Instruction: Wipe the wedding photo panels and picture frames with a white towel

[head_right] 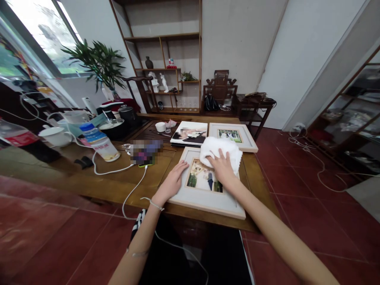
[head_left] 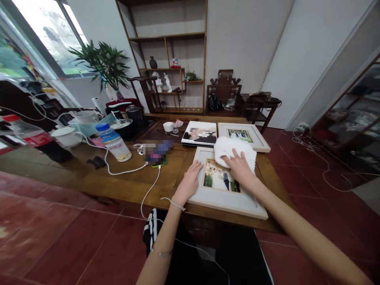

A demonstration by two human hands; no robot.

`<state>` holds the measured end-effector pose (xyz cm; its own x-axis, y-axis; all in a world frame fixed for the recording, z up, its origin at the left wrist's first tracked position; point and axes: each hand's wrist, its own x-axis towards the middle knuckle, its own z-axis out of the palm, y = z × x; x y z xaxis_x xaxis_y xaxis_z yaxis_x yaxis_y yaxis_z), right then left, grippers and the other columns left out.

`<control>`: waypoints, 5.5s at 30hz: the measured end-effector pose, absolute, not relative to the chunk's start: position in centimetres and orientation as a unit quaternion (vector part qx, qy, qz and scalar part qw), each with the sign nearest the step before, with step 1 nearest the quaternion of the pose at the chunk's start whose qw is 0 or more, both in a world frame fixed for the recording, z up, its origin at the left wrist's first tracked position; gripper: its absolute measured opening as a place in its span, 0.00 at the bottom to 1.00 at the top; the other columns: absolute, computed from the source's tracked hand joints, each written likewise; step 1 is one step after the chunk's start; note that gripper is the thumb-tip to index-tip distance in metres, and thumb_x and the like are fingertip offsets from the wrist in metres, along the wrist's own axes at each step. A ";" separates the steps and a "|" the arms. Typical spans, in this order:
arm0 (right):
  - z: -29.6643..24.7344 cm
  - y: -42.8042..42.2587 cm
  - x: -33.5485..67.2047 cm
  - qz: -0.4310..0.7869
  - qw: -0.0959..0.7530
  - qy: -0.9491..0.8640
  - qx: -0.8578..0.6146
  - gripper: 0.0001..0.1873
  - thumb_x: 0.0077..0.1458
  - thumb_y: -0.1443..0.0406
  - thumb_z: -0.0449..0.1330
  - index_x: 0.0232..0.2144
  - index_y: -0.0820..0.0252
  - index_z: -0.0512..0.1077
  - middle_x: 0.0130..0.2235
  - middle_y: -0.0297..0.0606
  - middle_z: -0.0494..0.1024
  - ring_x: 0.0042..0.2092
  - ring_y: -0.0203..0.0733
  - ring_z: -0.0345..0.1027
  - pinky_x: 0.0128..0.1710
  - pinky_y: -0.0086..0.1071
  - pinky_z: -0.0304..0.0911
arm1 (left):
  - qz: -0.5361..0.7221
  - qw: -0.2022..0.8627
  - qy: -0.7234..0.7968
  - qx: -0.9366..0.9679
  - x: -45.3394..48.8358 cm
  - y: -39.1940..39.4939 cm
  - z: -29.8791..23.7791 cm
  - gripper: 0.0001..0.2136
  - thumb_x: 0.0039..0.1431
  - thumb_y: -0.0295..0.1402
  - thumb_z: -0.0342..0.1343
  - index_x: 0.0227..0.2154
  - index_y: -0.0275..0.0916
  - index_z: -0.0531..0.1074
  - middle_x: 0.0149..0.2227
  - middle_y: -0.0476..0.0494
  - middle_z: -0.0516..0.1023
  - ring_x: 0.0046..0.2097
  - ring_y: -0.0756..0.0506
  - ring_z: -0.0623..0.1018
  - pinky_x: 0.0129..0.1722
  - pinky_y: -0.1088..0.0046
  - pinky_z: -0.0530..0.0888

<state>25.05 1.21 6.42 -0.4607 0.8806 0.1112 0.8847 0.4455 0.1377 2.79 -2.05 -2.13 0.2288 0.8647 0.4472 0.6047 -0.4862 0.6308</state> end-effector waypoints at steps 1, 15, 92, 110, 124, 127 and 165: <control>6.4 1.0 24.5 -0.086 0.004 -0.854 -0.513 0.34 0.49 0.81 0.50 0.59 0.59 0.65 0.64 0.49 0.63 0.66 0.66 0.44 0.59 0.64 0.43 | 0.394 0.165 0.481 0.766 2.8 -2.0 -2.1 0.27 0.57 0.15 0.40 0.58 0.37 0.64 0.63 0.34 0.64 0.68 0.42 0.58 0.65 0.49 0.58; 9.6 -12.6 24.5 0.078 -0.055 -0.927 -0.363 0.40 0.42 0.81 0.49 0.57 0.54 0.66 0.63 0.42 0.65 0.64 0.61 0.53 0.58 0.56 0.57 | 0.385 0.168 0.493 0.761 2.9 -2.3 -1.7 0.26 0.59 0.17 0.40 0.60 0.35 0.62 0.64 0.32 0.62 0.68 0.42 0.58 0.66 0.50 0.57; 5.0 -2.2 31.1 -0.082 0.049 -0.874 -0.477 0.29 0.47 0.77 0.49 0.51 0.59 0.71 0.63 0.42 0.65 0.67 0.59 0.45 0.61 0.62 0.44 | 0.378 0.134 0.484 0.778 3.3 -3.0 -0.5 0.26 0.55 0.12 0.39 0.51 0.38 0.68 0.59 0.36 0.67 0.67 0.41 0.58 0.66 0.52 0.58; 5.4 -1.7 29.8 -0.068 0.094 -0.846 -0.521 0.30 0.48 0.77 0.49 0.55 0.69 0.67 0.60 0.59 0.67 0.66 0.58 0.48 0.63 0.57 0.45 | 0.345 0.137 0.487 0.791 3.3 -2.9 -0.8 0.28 0.52 0.10 0.40 0.54 0.35 0.67 0.61 0.34 0.65 0.68 0.41 0.55 0.66 0.53 0.58; 8.5 -9.9 28.7 0.017 0.003 -0.905 -0.425 0.28 0.47 0.79 0.50 0.49 0.60 0.73 0.55 0.51 0.74 0.61 0.58 0.60 0.60 0.60 0.51 | 0.363 0.147 0.483 0.783 3.4 -3.1 -0.6 0.27 0.53 0.11 0.39 0.53 0.35 0.68 0.60 0.34 0.66 0.68 0.41 0.56 0.66 0.53 0.57; 9.4 -13.3 28.6 0.082 -0.012 -0.912 -0.401 0.33 0.44 0.79 0.50 0.52 0.57 0.70 0.58 0.48 0.71 0.63 0.57 0.56 0.60 0.59 0.53 | 0.364 0.149 0.479 0.785 3.4 -3.1 -0.5 0.27 0.54 0.11 0.40 0.53 0.36 0.68 0.60 0.35 0.66 0.68 0.42 0.56 0.66 0.53 0.57; 5.3 -3.0 28.9 -0.071 0.081 -0.864 -0.492 0.29 0.50 0.77 0.49 0.55 0.65 0.67 0.58 0.56 0.69 0.65 0.54 0.53 0.62 0.51 0.50 | 0.335 0.171 0.495 0.783 3.4 -3.4 -0.2 0.28 0.53 0.12 0.41 0.53 0.40 0.67 0.61 0.36 0.65 0.69 0.40 0.52 0.63 0.45 0.60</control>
<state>28.87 -3.03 5.26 -0.5026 0.8386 0.2103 0.8616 0.5059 0.0420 3.38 -3.39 -0.21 0.2860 0.8900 0.3551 0.6614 -0.4515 0.5989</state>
